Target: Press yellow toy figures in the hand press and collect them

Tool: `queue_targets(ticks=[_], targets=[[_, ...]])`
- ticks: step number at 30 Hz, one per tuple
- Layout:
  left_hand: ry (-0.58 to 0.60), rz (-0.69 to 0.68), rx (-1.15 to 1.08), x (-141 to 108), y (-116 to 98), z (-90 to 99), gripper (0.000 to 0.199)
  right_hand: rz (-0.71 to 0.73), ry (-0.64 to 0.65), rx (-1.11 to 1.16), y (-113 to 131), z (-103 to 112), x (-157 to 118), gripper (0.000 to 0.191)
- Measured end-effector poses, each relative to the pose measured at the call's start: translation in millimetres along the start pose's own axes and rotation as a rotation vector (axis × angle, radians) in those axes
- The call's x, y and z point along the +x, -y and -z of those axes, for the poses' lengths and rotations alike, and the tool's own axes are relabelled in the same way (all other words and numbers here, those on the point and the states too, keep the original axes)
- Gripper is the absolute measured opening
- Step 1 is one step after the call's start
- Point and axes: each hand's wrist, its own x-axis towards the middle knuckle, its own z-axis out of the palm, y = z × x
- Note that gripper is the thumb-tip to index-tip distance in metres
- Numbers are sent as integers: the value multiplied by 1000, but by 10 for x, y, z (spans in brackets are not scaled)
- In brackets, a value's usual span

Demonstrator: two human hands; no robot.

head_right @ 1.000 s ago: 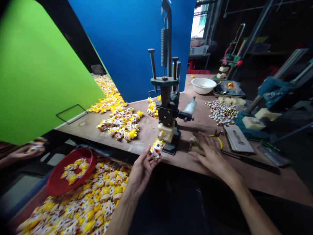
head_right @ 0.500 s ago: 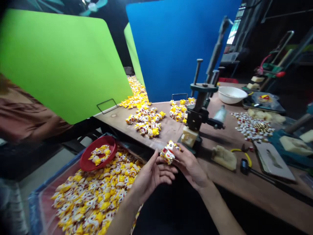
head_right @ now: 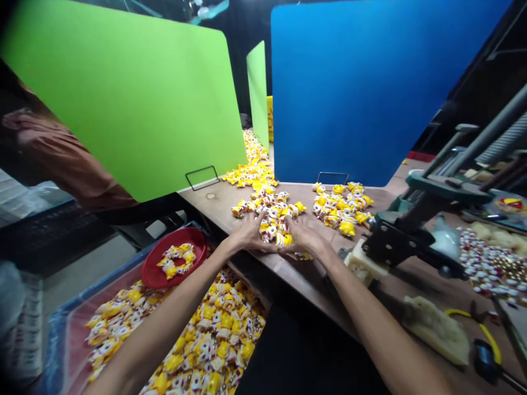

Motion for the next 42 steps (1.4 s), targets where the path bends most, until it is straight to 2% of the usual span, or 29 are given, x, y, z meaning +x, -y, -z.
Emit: queue_targets(ticks=[5, 9, 14, 16, 20, 22, 24, 26, 28, 30, 32, 33, 35, 37, 39, 42], targets=[[-52, -109, -123, 3, 34, -91, 136, 156, 15, 77, -127, -128, 69, 115], [-19, -205, -377, -12, 43, -45, 140, 177, 51, 68, -130, -167, 70, 124], [43, -184, -802, -143, -82, -109, 94, 210, 5, 73, -105, -215, 76, 102], [32, -150, -917, -242, -188, -194, 86, 245, -13, 109, -123, -212, 8, 96], [-55, -178, -1172, -617, -448, -312, 81, 219, -49, 131, -53, -184, -337, 85], [-117, -204, -1246, -951, -514, -313, 83, 217, -69, 125, 83, -220, -542, 83], [-135, -144, -1283, -1419, -487, -309, 86, 251, -50, 121, 323, -356, -715, 83], [-135, -7, -1296, -2007, -346, -349, 88, 291, 58, 128, 696, -634, -837, 80], [-160, 170, -1286, -2621, -65, -460, 88, 307, 238, 127, 1173, -1052, -871, 74], [-213, 384, -1201, -3117, 348, -628, 89, 305, 413, 123, 1664, -1555, -775, 71], [-298, 629, -995, -3381, 822, -807, 88, 293, 500, 126, 2066, -2054, -557, 71], [-336, 720, -886, -3416, 1048, -884, 90, 279, 511, 133, 2213, -2273, -422, 71], [-385, 828, -755, -3329, 1428, -989, 94, 240, 495, 154, 2388, -2606, -160, 73], [-412, 872, -700, -3119, 1677, -1017, 96, 222, 464, 196, 2415, -2761, 30, 75], [-436, 901, -648, -2874, 1802, -984, 95, 245, 418, 250, 2328, -2719, 109, 77], [-466, 893, -599, -2471, 1816, -898, 86, 303, 300, 306, 2052, -2318, 45, 77]])
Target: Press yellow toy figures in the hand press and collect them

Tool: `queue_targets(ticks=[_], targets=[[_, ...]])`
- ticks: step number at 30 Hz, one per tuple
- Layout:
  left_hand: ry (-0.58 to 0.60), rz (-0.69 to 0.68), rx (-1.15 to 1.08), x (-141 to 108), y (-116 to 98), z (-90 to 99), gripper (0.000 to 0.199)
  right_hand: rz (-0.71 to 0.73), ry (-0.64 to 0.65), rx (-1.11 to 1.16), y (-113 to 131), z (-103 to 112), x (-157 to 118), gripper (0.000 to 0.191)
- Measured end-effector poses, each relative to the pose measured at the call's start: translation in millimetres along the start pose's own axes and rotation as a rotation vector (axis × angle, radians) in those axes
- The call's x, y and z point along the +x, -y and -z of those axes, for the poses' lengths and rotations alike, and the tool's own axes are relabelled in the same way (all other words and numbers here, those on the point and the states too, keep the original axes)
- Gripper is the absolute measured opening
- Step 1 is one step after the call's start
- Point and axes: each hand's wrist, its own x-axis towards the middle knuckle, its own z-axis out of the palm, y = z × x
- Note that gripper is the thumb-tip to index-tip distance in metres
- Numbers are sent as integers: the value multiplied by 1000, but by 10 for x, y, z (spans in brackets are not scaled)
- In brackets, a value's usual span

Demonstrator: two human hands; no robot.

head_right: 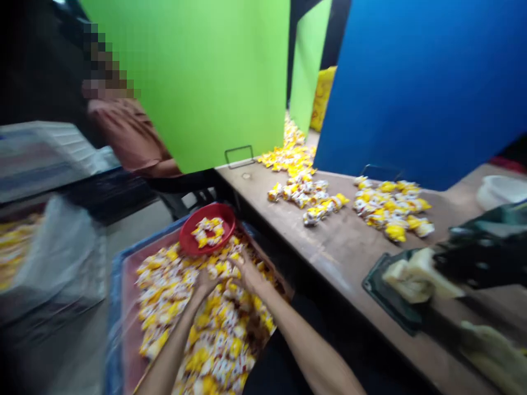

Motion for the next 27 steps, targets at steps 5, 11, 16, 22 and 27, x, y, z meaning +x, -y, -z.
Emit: queue_targets(ticks=[5, 11, 16, 22, 27], targets=[[97, -381, -96, 196, -1077, -546, 62, 52, -552, 39, -304, 1362, -781, 68], [87, -921, 388, 643, -2988, -1138, 116, -465, -359, -285, -1234, 3016, -976, 136], [401, -996, 603, 1095, -3406, -1383, 129, -394, -196, -261, -1572, 3173, -564, 142], [419, -1041, 551, 1066, -3088, -1405, 112, -380, -258, -273, -1534, 2891, -737, 139], [386, -1062, 407, 1028, -2949, -1229, 90, -315, -277, -349, -1338, 2834, -747, 140]])
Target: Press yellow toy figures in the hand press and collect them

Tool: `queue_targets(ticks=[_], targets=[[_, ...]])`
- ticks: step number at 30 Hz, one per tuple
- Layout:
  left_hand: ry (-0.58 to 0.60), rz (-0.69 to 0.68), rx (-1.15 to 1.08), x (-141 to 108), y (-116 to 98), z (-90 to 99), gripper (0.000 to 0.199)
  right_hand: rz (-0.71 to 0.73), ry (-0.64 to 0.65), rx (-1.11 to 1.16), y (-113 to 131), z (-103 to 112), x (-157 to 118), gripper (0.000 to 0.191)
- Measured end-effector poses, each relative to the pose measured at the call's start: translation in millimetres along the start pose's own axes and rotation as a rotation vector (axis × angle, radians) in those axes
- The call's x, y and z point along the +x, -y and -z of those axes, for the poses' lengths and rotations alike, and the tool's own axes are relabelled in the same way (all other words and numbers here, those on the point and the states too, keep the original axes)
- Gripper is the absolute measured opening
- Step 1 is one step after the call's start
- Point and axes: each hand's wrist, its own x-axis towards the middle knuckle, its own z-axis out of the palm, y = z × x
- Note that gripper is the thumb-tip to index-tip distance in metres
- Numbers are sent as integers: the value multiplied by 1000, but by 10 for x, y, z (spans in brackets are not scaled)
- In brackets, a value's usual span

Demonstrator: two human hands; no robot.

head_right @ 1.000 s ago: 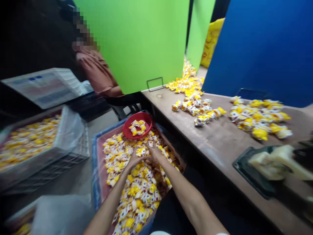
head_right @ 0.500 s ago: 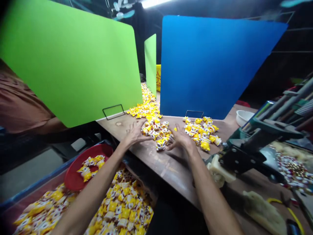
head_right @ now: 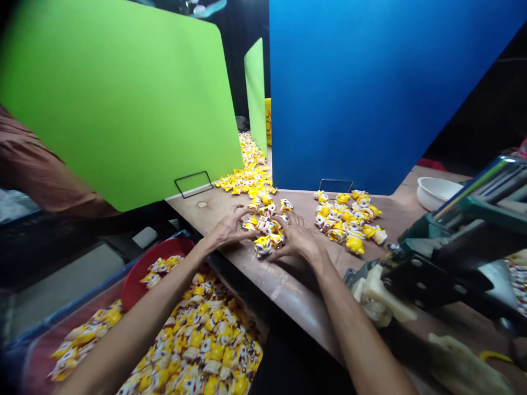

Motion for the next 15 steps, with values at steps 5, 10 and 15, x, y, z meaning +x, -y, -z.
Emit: queue_targets(ticks=[5, 10, 15], targets=[[50, -21, 34, -76, -10, 72, 88, -41, 146, -70, 138, 105, 257, 128], [82, 148, -443, 13, -51, 92, 85, -19, 202, -69, 162, 98, 363, 140], [-13, 343, -678, -170, 14, 174, 76, -7, 116, -32, 140, 46, 291, 111]])
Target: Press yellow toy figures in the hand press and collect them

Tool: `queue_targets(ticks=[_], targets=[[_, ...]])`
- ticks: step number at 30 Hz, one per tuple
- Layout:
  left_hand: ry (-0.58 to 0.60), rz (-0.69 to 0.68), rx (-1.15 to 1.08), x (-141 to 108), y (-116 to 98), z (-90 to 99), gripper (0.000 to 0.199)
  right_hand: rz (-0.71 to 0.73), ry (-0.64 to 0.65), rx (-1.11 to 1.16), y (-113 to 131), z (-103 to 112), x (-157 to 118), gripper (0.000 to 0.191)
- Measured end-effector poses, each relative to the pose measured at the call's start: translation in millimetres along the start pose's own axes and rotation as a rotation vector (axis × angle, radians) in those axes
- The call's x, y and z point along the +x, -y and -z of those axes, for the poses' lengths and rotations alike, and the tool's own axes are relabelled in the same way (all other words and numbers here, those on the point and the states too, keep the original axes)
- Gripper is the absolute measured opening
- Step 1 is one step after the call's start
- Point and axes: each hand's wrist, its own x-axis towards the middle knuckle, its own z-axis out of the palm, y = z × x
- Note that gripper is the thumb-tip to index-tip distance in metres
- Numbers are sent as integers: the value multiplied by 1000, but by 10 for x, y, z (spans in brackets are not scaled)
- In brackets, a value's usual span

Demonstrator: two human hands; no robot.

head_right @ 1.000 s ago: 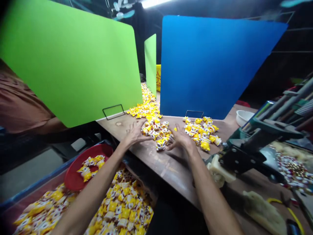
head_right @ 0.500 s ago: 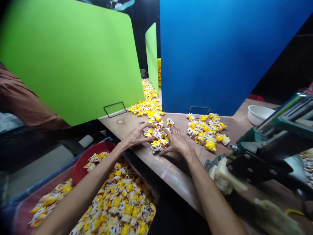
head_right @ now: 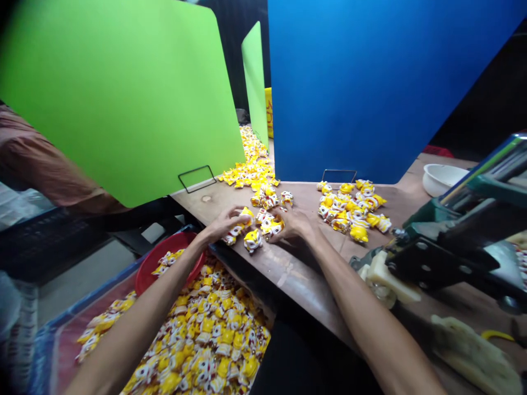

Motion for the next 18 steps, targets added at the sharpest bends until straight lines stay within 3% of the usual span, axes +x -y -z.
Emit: queue_targets(ticks=[5, 8, 10, 12, 14, 18], targets=[[-122, 88, -303, -655, 98, 75, 57, 21, -29, -3, -15, 18, -80, 93], [-162, 170, -564, -1076, 132, -152, 55, 43, -71, -13, -5, 0, -185, 61], [-235, 161, -604, -1247, 131, -383, 63, 48, -99, -18, 1, -48, -289, 46], [-306, 105, -583, -1309, 116, -592, 69, 58, -119, -28, -8, -119, -401, 43], [-302, 97, -599, -1302, 105, -720, 68, 77, -159, -4, -39, -198, -497, 43], [-197, 156, -692, -1232, 141, -747, 74, 144, -231, 172, -119, -313, -567, 48]])
